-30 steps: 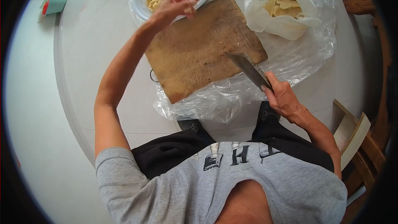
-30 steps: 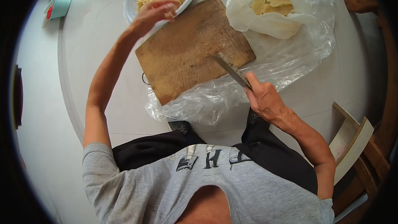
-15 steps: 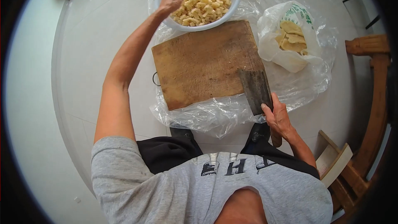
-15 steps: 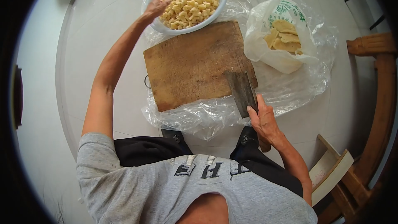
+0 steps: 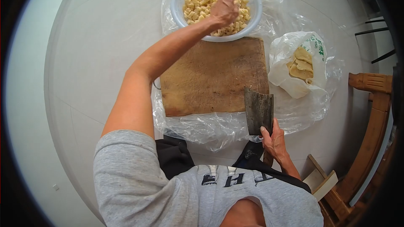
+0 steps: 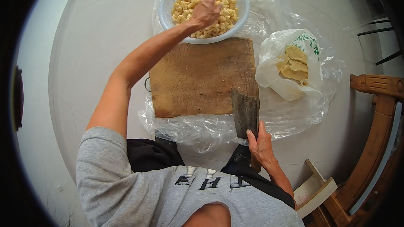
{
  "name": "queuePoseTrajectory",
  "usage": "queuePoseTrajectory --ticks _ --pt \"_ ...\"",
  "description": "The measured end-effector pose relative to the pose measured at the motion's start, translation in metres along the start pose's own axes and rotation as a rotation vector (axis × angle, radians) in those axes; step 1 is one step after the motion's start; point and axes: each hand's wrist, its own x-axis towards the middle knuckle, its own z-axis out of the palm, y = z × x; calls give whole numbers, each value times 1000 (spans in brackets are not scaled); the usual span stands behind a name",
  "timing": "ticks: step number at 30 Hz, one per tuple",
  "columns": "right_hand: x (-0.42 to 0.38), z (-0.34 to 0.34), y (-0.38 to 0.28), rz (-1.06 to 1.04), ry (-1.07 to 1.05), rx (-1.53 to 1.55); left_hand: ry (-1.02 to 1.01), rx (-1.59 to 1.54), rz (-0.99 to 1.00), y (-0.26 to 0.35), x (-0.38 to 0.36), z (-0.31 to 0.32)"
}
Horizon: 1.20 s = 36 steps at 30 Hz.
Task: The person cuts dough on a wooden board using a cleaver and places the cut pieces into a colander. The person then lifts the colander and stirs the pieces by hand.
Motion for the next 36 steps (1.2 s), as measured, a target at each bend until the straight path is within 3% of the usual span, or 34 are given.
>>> queuePoseTrajectory --ticks 2,4,6,9,10,14,15,17,20,23,24,25,27,29,30,31,33,36 --pt "0 0 -3 -6 6 29 40 -102 32 -15 9 -33" --pt "0 -1 -4 -37 15 26 51 -138 -249 -36 23 -53" --pt "1 -1 -4 -96 27 -3 47 74 -299 -72 28 -58" --pt "1 -2 -8 -50 11 37 -305 573 -53 -127 38 -46" --pt "1 -2 -11 -32 4 42 -215 265 -148 -128 33 -28" --pt "0 0 -6 -15 11 64 -348 -394 -560 -59 38 -68" --pt "1 1 -3 -27 20 67 -248 -681 -605 -54 43 -68" --pt "1 0 -4 -7 8 67 -284 -1067 -318 -108 62 -53" --pt "1 -2 -8 19 -14 65 -351 -713 -222 -122 71 -74" --pt "0 -2 -7 10 -16 70 -409 274 -244 -87 45 -90" --pt "1 -2 -6 -2 -16 70 -349 453 -178 -105 37 -76" --pt "1 -2 -7 2 -15 69 -489 437 -144 -101 30 -75" --pt "1 -3 -11 15 -17 63 -547 -188 -320 -94 16 -72" --pt "1 -4 -11 31 -15 54 -393 -495 -483 -88 30 -79" --pt "0 -3 -11 39 -15 49 -290 -576 -380 -86 33 -82" --pt "0 -2 -11 37 -13 59 -253 -774 -447 -117 50 -84" --pt "0 -2 -10 32 -7 75 -385 -916 -178 -151 54 -94" --pt "1 -3 -8 52 -19 85 -190 297 -116 -166 48 -84"
